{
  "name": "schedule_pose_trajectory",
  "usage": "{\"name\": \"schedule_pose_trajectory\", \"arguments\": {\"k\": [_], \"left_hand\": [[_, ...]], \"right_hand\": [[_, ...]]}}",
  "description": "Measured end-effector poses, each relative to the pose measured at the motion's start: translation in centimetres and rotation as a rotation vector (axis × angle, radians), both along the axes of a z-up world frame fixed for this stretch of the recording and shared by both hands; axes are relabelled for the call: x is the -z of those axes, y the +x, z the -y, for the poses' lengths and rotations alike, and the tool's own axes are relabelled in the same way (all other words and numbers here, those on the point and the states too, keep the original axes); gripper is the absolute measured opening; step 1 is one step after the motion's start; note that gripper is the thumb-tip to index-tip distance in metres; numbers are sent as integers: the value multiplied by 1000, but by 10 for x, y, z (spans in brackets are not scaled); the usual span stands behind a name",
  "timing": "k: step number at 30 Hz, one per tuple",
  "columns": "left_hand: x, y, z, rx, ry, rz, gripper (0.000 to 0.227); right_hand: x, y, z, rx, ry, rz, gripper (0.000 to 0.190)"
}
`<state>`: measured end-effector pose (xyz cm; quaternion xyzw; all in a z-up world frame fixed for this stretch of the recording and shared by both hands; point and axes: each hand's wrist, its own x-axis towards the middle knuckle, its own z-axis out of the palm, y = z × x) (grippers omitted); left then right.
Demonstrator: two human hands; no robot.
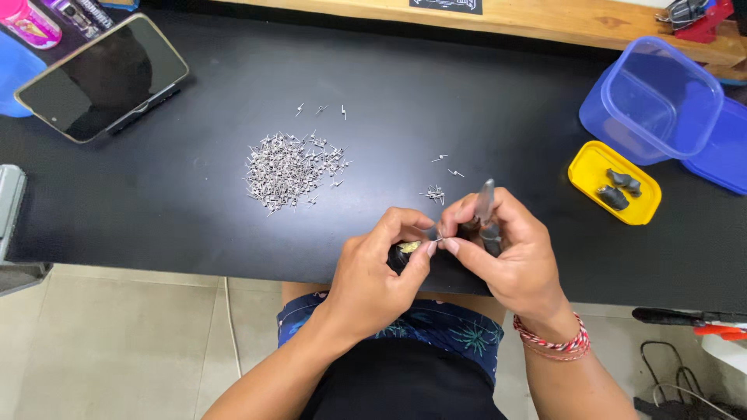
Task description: The person repeatedly picks up small silver diodes from a pile on a black work surface and uses pliers to trim one of the leads. The trimmed diodes are placed in a separate small pile to the right. The process is repeated continuously throughout the clip.
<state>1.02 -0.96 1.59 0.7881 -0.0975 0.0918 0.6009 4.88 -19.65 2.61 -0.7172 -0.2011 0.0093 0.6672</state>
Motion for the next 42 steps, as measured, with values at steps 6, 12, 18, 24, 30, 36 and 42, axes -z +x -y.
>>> {"name": "schedule_pose_trajectory", "arguments": {"k": [6, 12, 18, 24, 30, 36, 42], "left_hand": [[-2, -4, -2, 6, 20, 31, 20], [9, -3, -2, -35, 132, 118, 21], [2, 3, -22, 152, -702, -284, 12], [-1, 3, -25, 193, -905, -332, 14], [-2, 2, -24, 214, -853, -333, 13], [2, -1, -20, 46, -607, -253, 10], [-7, -3, -28, 111, -672, -274, 19]], "right_hand": [[-1, -3, 2, 24, -45, 17, 22], [-4, -5, 0, 27, -93, -6, 26], [-29, -16, 8, -17, -685, 309, 24], [-30, -10, -2, -44, -821, 553, 29], [-32, -9, -7, -60, -770, 493, 33], [-28, -10, -7, -80, -794, 466, 31], [-29, -20, -3, -134, -759, 420, 31]]}}
